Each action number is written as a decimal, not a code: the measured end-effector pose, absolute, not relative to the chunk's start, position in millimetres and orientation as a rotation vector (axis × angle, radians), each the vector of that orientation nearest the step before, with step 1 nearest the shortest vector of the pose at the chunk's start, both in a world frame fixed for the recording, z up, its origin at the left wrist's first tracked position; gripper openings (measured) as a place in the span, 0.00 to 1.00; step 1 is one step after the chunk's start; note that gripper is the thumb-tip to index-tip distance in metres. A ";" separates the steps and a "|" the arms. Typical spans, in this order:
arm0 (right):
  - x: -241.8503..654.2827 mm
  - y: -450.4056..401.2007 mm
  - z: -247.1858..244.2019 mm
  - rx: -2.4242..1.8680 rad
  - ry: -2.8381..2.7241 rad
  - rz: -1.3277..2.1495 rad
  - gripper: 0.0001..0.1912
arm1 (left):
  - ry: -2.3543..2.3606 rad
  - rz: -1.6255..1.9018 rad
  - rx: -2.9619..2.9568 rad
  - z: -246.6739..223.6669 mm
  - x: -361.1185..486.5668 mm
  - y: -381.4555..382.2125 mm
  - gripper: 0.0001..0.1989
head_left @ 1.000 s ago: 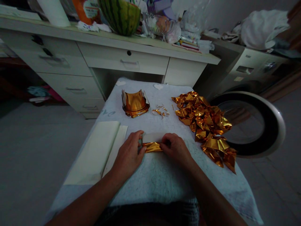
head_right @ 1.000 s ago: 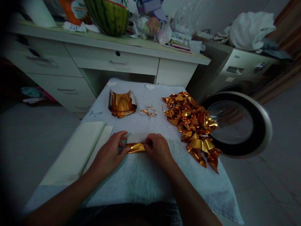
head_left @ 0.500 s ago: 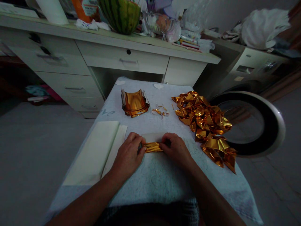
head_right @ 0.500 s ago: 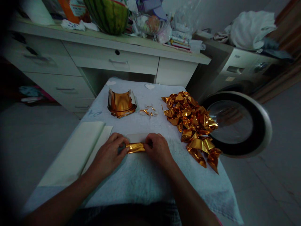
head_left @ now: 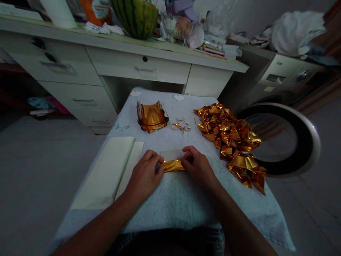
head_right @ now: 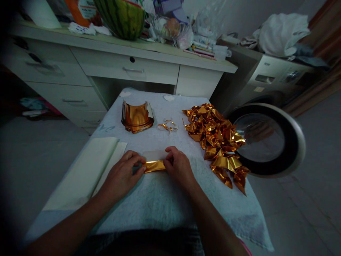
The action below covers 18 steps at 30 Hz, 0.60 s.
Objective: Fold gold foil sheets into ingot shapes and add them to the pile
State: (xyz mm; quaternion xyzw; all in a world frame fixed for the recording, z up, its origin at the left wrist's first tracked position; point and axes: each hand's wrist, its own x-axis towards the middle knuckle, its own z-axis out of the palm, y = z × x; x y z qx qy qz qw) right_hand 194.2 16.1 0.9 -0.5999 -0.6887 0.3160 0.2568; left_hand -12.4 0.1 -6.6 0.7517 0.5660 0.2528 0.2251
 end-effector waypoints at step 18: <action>192.6 16.1 -4.2 -1.617 -1.865 0.829 0.20 | 1.571 0.668 2.101 -7.6 -12.4 0.8 0.05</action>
